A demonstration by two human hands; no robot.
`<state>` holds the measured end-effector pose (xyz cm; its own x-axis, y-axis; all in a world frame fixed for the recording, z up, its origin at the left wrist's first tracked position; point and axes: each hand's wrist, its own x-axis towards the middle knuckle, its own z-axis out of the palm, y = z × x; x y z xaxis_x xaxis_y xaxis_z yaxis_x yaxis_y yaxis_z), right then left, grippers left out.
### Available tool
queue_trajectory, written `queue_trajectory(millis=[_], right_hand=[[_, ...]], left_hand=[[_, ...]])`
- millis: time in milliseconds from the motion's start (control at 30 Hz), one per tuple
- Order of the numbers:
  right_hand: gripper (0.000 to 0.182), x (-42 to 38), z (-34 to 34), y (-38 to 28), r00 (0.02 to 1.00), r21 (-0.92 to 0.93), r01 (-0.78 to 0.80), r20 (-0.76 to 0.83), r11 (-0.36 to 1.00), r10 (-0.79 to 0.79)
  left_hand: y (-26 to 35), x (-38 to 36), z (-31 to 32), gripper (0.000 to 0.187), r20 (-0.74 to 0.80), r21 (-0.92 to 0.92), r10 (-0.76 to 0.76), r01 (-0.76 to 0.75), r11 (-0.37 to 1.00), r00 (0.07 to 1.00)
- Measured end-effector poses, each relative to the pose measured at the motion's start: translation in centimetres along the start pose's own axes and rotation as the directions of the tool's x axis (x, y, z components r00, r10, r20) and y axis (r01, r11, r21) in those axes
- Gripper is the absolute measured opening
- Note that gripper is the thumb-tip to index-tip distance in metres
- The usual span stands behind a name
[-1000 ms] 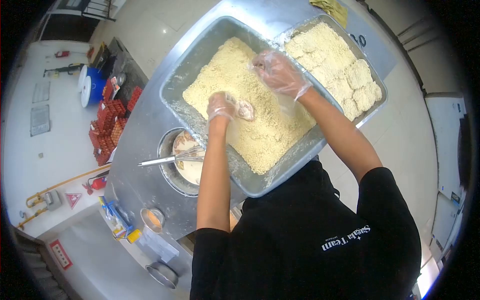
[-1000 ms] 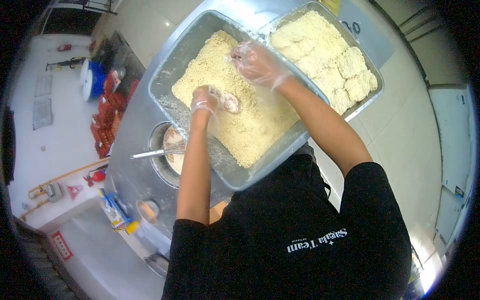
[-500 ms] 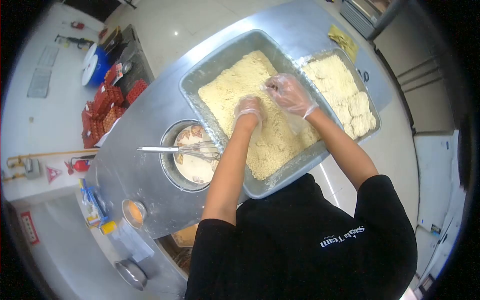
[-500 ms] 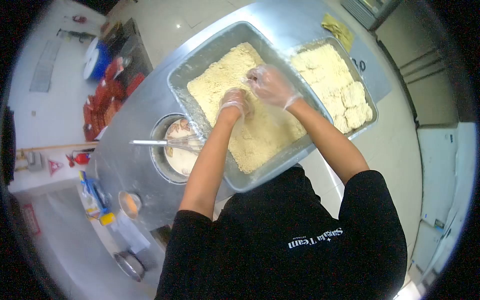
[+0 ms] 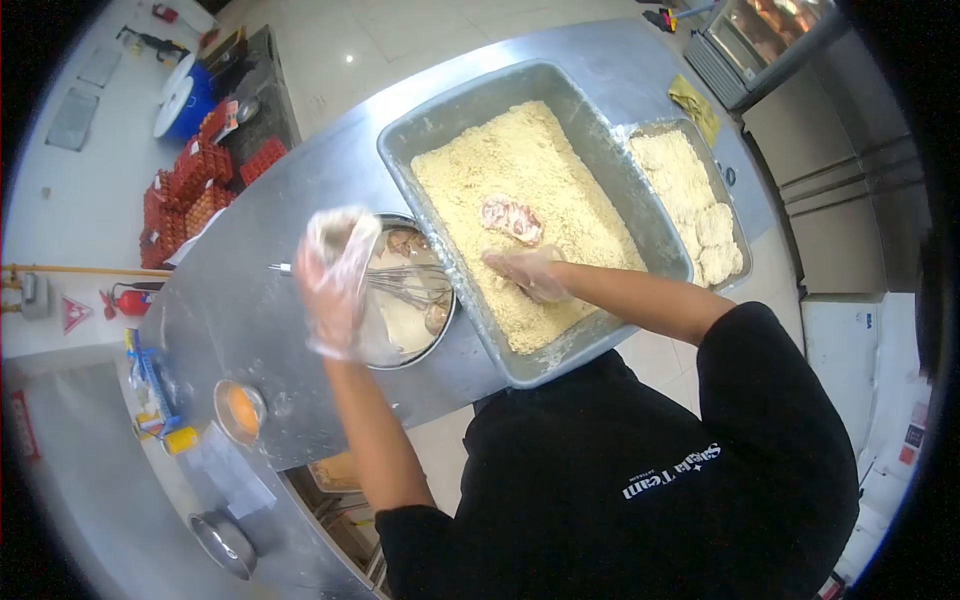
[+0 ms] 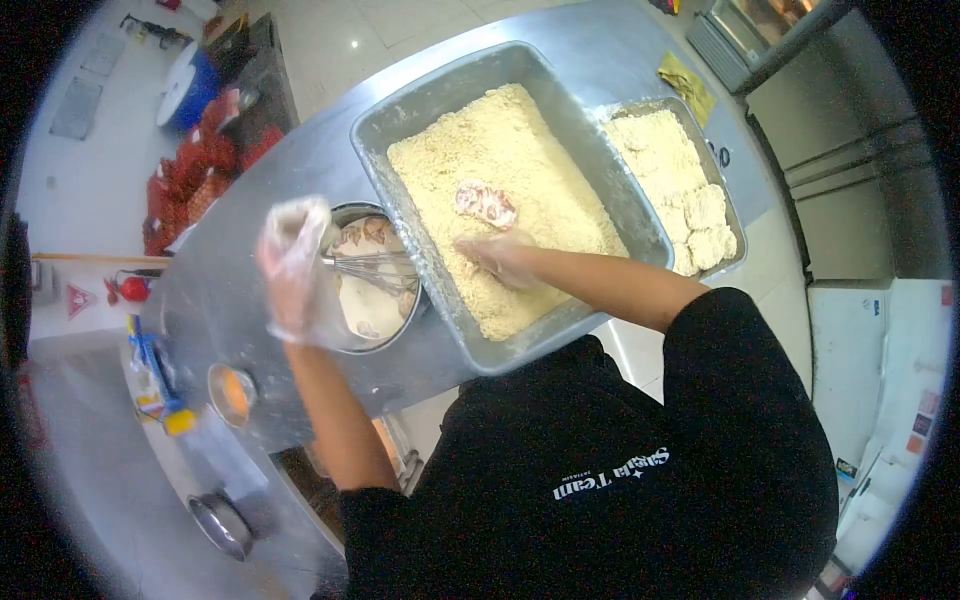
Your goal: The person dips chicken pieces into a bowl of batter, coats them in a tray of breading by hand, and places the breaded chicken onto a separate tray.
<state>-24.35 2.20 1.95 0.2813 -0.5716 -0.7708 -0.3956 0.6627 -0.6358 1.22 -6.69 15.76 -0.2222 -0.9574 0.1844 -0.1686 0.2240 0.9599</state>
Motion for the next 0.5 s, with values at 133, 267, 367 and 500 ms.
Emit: queue_trajectory(millis=[133,267,367,500], right_hand=[[0.061,-1.5,0.1,-2.0,0.998,0.19,0.017,-0.067,0.982,-0.005],[0.06,3.4,-3.7,0.5,0.946,0.12,0.297,-0.168,0.947,-0.275],[0.065,5.2,-6.7,-2.8,0.91,-0.072,0.344,-0.219,0.936,-0.352],[0.079,5.9,-6.5,-8.3,0.794,-0.916,0.209,-0.045,0.342,-0.607]], left_hand=[[-5.8,-5.3,-2.5,0.017,-0.198,0.101,-0.124,0.146,0.984,0.972],[-11.0,-8.9,-3.2,0.027,-0.284,0.43,-0.117,0.235,0.872,0.952],[-10.6,-9.7,-1.7,0.041,-0.255,0.692,-0.047,0.216,0.688,0.966],[-10.6,-9.5,-1.4,0.047,-0.281,0.701,-0.08,0.261,0.664,0.957]])
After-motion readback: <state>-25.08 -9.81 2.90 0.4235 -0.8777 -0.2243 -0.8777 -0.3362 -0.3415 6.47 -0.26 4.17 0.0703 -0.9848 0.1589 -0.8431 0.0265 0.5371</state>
